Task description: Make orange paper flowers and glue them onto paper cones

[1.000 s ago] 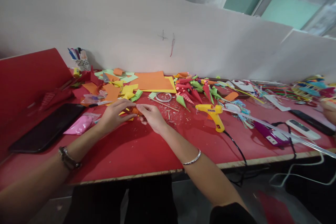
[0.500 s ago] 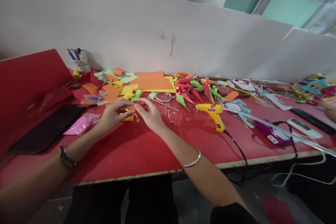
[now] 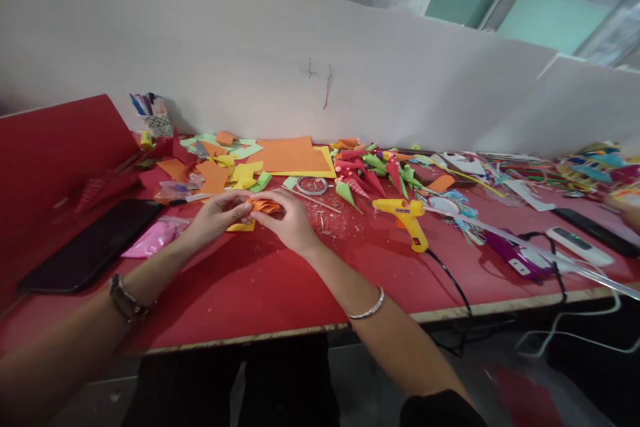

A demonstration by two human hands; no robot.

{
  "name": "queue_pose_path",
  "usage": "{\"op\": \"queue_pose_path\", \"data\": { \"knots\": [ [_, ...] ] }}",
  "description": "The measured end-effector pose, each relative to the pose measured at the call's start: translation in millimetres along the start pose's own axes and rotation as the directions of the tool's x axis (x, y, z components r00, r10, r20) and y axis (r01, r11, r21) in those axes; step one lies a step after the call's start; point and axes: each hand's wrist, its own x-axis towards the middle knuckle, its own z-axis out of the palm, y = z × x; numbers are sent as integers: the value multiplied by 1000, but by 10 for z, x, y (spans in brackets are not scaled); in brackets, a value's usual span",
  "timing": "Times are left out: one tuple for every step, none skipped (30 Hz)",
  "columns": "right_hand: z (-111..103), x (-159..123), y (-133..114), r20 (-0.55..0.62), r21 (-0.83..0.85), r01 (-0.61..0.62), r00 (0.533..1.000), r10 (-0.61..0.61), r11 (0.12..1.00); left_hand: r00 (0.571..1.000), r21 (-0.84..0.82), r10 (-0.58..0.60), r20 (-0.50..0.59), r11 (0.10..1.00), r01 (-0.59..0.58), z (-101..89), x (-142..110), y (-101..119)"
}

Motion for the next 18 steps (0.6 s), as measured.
{"op": "queue_pose_path", "data": {
  "knots": [
    [-6,0,-8,-6,-42,19,1000,-20,999,1000,1,-10,4,1000,10,-2,-1,-6],
    [-12,1,-18,-7,-78,38,999,-38,996,1000,7,-19,5,1000,19,-5,-2,-11],
    [-18,2,-29,-2,-107,54,999,-54,993,1000,16,-26,6,1000,26,-9,-3,-15],
    [-24,2,-40,5,-132,67,998,-67,989,999,25,-33,7,999,33,-13,-5,-19],
    [-31,2,-50,13,-153,76,997,-75,985,999,32,-40,7,999,40,-16,-5,-21],
    [-37,2,-59,21,-168,83,997,-81,982,999,34,-46,8,998,46,-20,-5,-23],
    [-42,2,-66,27,-178,88,996,-85,980,999,32,-52,9,998,51,-23,-4,-24],
    [-46,2,-70,30,-182,93,996,-89,979,998,30,-57,10,998,56,-26,-2,-23],
    [-48,3,-73,28,-183,98,995,-95,978,998,29,-60,14,998,59,-27,-1,-21],
    [-49,4,-73,22,-181,104,995,-101,978,998,29,-59,16,998,58,-28,0,-17],
    [-48,5,-69,13,-177,107,994,-107,978,998,32,-54,18,998,53,-27,0,-11],
    [-46,5,-63,4,-171,108,994,-109,979,999,35,-46,19,998,45,-25,-1,-3],
    [-41,6,-52,-3,-160,103,994,-105,982,999,40,-37,19,999,37,-22,-4,6],
    [-35,6,-39,-8,-144,93,995,-95,985,999,44,-30,18,999,30,-19,-8,16],
    [-28,5,-23,-11,-122,76,997,-78,990,1000,48,-26,17,999,25,-15,-11,25],
    [-22,5,-7,-12,-98,53,998,-55,994,1000,50,-25,16,998,25,-11,-15,33],
    [-16,5,9,-15,-74,28,999,-29,997,1000,53,-26,14,998,25,-8,-17,39],
    [-13,6,22,-21,-55,5,1000,-6,998,1000,56,-27,10,998,26,-7,-18,42]
  ]
}}
